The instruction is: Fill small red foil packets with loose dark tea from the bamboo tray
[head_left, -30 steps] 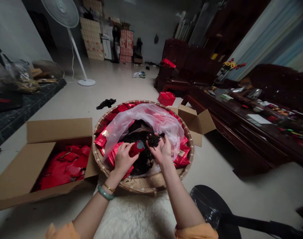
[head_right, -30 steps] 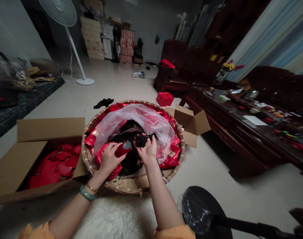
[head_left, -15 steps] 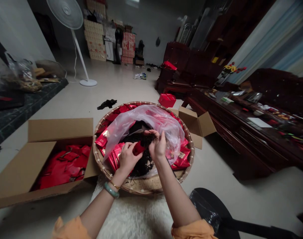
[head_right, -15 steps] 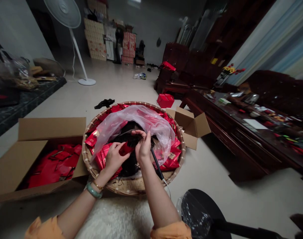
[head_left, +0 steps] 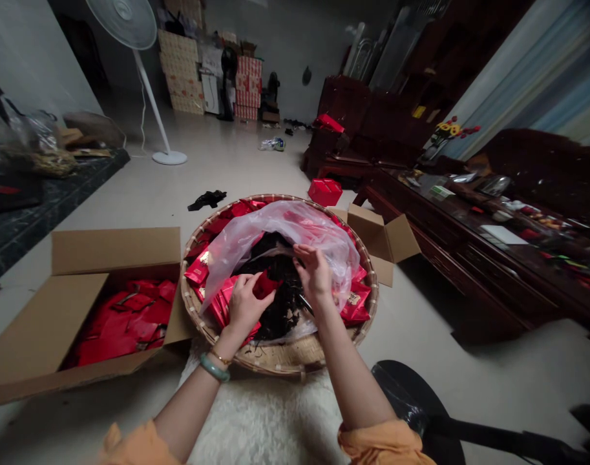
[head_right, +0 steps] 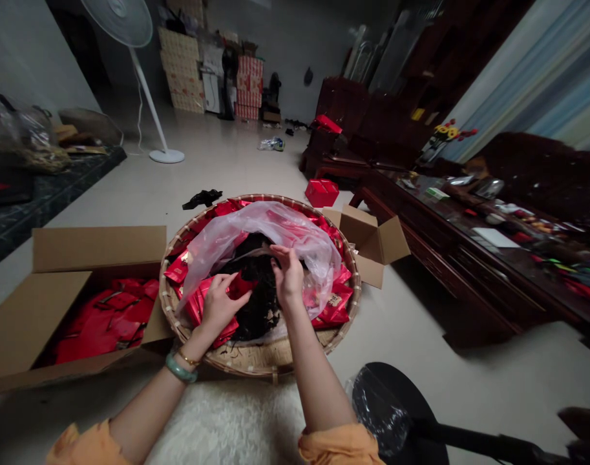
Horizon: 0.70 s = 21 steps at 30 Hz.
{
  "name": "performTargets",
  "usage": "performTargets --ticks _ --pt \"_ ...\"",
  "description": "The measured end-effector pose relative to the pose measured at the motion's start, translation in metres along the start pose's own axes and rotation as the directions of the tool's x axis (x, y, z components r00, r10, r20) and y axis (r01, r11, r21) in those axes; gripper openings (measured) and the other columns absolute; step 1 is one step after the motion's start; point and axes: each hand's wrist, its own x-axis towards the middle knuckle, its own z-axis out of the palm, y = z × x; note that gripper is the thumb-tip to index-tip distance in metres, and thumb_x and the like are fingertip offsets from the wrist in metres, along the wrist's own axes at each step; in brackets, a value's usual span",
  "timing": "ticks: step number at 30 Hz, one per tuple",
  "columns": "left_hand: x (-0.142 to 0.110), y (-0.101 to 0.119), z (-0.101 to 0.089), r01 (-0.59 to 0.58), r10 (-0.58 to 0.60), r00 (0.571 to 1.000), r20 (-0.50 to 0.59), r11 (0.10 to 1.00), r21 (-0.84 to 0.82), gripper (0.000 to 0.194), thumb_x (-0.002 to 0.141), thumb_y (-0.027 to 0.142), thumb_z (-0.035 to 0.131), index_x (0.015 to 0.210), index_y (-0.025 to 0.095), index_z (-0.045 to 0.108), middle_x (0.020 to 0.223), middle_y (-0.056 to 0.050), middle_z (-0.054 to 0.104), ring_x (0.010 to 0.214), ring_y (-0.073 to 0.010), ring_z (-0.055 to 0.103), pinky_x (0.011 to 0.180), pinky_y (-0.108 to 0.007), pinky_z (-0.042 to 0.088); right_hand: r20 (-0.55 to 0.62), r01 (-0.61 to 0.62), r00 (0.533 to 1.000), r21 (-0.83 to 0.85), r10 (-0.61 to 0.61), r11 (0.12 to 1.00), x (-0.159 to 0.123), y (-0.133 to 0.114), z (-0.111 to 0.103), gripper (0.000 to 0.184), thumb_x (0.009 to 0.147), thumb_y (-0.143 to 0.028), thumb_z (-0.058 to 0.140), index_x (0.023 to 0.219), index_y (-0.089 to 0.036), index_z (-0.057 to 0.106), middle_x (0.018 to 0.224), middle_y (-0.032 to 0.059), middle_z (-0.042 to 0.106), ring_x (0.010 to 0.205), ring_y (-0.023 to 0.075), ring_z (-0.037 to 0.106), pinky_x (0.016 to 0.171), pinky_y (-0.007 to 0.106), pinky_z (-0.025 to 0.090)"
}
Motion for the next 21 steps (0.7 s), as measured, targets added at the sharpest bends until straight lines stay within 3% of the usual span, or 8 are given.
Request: performTargets --ticks 2,3,6,9,12,16,21 --pt "0.001 -0.003 -0.003 0.016 -0.017 1.000 -0.023 1.000 -0.019 0.042 0.069 0.034 0.069 0.107 0.019 0.061 0.092 -0.005 0.055 0.085 -0.0192 0.058 0.076 -0.032 0.051 0.006 0.026 1.000 -0.186 -0.025 0.982 0.006 0.016 -0.010 0.032 0.080 -0.038 0.046 0.098 -0.019 0.063 0.107 0.0089 0.064 0.105 0.0226 0.055 0.094 0.040 0.039" --pt "0.001 -0.005 -0.004 0.022 -0.023 0.999 -0.031 0.999 -0.025 0.042 0.069 0.034 0.069 0.107 0.019 0.061 0.093 -0.005 0.054 0.085 -0.0195 0.058 0.076 -0.032 0.051 0.064 0.071 0.997 -0.358 -0.051 0.931 0.007 0.024 -0.014 0.031 0.076 -0.031 0.050 0.102 -0.018 0.062 0.109 0.0093 0.063 0.106 0.0225 0.054 0.096 0.039 0.037" --pt "-0.001 -0.007 -0.005 0.030 -0.031 0.999 -0.036 0.999 -0.026 0.042 0.069 0.035 0.068 0.108 0.019 0.061 0.094 -0.005 0.054 0.087 -0.0203 0.058 0.078 -0.034 0.051 0.281 0.221 0.960 -0.764 0.005 0.606 0.003 0.048 -0.018 0.058 0.067 -0.016 0.059 0.124 -0.019 0.050 0.129 0.0121 0.048 0.117 0.0244 0.044 0.099 0.039 0.035" --pt "-0.002 -0.008 -0.005 0.030 -0.031 0.999 -0.036 0.999 -0.019 0.043 0.069 0.035 0.069 0.108 0.018 0.061 0.095 -0.006 0.054 0.088 -0.0208 0.058 0.079 -0.035 0.051 0.349 0.301 0.928 -0.909 0.129 0.290 -0.004 0.062 -0.010 0.072 0.067 -0.013 0.063 0.134 -0.023 0.038 0.129 0.0125 0.046 0.113 0.0265 0.044 0.091 0.039 0.040" --pt "-0.003 -0.008 -0.005 0.021 -0.021 0.999 -0.036 1.000 -0.019 0.043 0.069 0.034 0.068 0.108 0.018 0.061 0.095 -0.006 0.054 0.088 -0.0208 0.058 0.079 -0.035 0.051 0.340 0.322 0.924 -0.938 0.174 0.126 -0.007 0.068 -0.002 0.062 0.071 -0.015 0.061 0.129 -0.023 0.042 0.114 0.0114 0.052 0.104 0.0255 0.047 0.081 0.035 0.044" --pt "-0.003 -0.006 -0.007 0.014 -0.014 1.000 -0.027 0.999 -0.029 0.043 0.070 0.034 0.068 0.109 0.019 0.060 0.095 -0.005 0.053 0.088 -0.0200 0.057 0.079 -0.034 0.050 0.329 0.313 0.929 -0.943 0.170 0.113 -0.006 0.070 0.000 0.050 0.072 -0.017 0.061 0.120 -0.023 0.046 0.111 0.0101 0.050 0.103 0.0240 0.046 0.074 0.030 0.045" --pt "-0.004 -0.005 -0.007 0.027 -0.027 1.000 -0.013 0.999 -0.019 0.042 0.070 0.033 0.068 0.109 0.020 0.060 0.095 -0.005 0.053 0.090 -0.0209 0.057 0.081 -0.035 0.050 0.334 0.293 0.934 -0.921 0.131 0.255 -0.005 0.076 -0.009 0.032 0.074 -0.013 0.055 0.105 -0.020 0.055 0.102 0.0073 0.055 0.090 0.0181 0.053 0.074 0.027 0.043"
